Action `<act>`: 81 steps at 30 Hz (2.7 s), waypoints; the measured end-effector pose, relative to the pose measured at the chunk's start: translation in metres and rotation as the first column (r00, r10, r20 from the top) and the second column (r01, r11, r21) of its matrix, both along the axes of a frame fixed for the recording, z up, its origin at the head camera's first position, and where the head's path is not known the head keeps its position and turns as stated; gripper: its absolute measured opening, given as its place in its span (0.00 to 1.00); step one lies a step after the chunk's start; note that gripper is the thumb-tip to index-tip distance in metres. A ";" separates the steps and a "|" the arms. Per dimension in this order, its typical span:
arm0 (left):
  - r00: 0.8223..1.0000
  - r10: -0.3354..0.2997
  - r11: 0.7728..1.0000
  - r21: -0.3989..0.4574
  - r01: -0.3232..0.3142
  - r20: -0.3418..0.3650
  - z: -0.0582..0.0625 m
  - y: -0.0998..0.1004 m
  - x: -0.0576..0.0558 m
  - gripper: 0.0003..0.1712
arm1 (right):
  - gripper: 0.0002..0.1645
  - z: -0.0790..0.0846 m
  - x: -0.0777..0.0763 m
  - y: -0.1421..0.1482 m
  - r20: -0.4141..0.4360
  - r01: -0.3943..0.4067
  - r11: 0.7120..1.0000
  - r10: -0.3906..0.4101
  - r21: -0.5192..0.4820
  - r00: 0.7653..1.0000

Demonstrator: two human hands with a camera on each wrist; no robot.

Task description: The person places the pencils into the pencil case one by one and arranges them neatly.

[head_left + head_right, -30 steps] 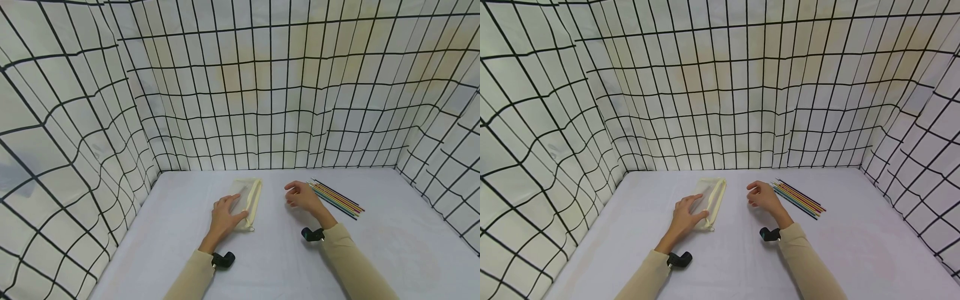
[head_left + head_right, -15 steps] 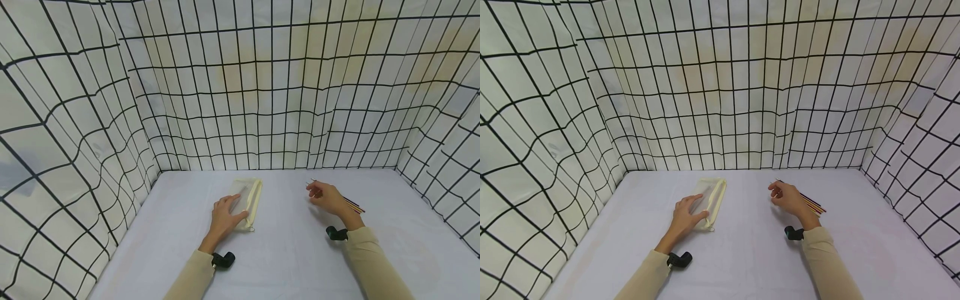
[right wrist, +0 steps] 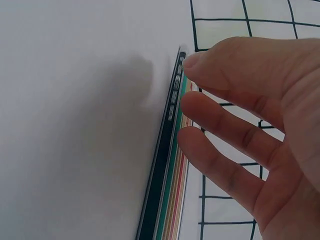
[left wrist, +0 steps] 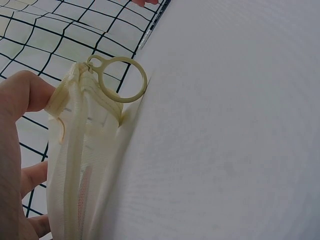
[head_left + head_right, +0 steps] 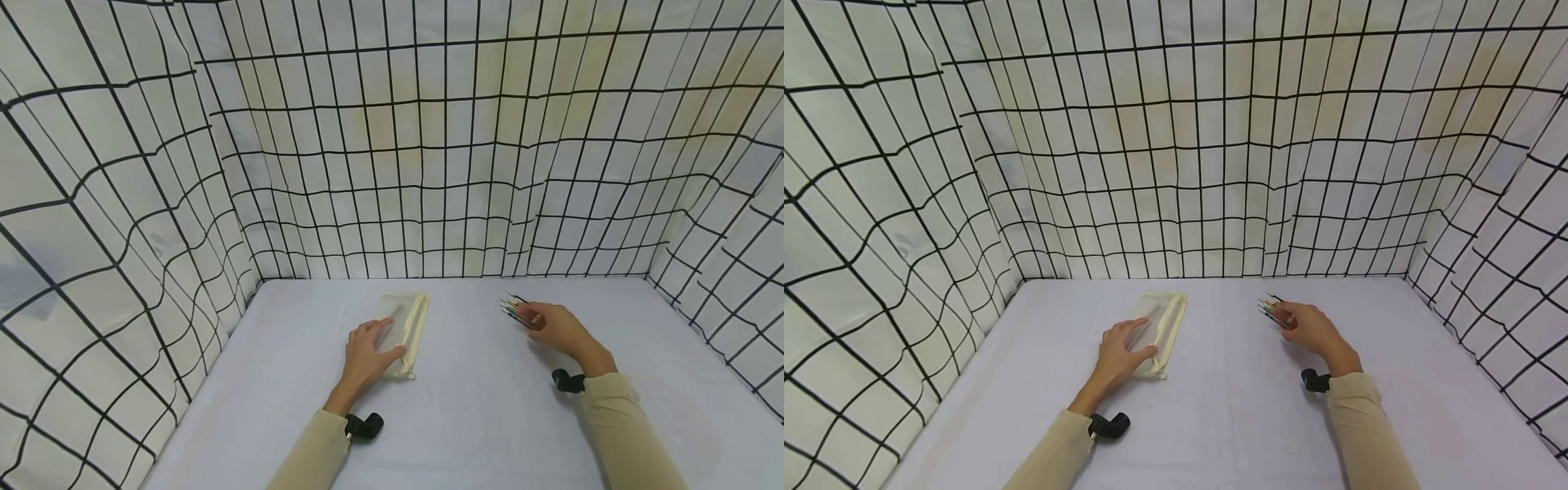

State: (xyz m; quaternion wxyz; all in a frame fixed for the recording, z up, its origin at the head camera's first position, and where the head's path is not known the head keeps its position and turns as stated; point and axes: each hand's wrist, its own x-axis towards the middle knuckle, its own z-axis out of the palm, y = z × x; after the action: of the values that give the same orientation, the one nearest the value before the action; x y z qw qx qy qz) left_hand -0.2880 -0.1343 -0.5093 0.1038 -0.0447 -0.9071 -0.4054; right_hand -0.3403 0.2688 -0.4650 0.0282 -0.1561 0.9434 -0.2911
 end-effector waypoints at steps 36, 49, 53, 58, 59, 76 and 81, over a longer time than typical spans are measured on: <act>1.000 0.002 1.000 -0.009 -0.002 -0.006 -0.002 0.000 0.000 0.40 | 0.22 -0.010 -0.003 0.011 -0.063 0.003 0.982 0.009 0.188 0.998; 1.000 0.003 1.000 -0.006 -0.003 0.010 0.001 0.000 0.001 0.40 | 0.22 -0.004 -0.002 0.009 -0.061 0.010 0.983 0.002 0.184 0.998; 1.000 0.004 1.000 -0.005 -0.004 0.006 0.000 0.000 0.001 0.40 | 0.21 -0.001 -0.002 0.008 -0.055 0.018 0.987 -0.010 0.160 0.998; 1.000 0.002 1.000 0.002 -0.002 0.009 0.001 0.000 0.001 0.40 | 0.22 0.002 -0.001 0.006 -0.048 0.026 0.997 -0.022 0.077 0.999; 1.000 0.001 1.000 0.003 -0.002 0.010 0.001 0.000 0.001 0.40 | 0.23 0.002 -0.001 0.006 -0.047 0.026 0.998 -0.024 0.055 0.999; 1.000 0.002 1.000 -0.007 -0.001 0.010 0.001 0.000 0.001 0.40 | 0.26 0.003 0.000 -0.005 -0.036 0.064 0.977 -0.072 -0.206 0.997; 1.000 0.002 1.000 -0.007 -0.002 0.010 0.001 0.000 0.001 0.40 | 0.26 0.003 0.000 -0.010 -0.005 0.065 0.966 -0.069 -0.249 0.998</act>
State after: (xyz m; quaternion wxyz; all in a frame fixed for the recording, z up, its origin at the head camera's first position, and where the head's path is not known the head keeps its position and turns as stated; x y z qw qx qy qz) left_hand -0.2870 -0.1339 -0.5080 0.0997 -0.0420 -0.9090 -0.4025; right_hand -0.3403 0.2592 -0.4622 -0.0081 -0.1284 0.9045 -0.4066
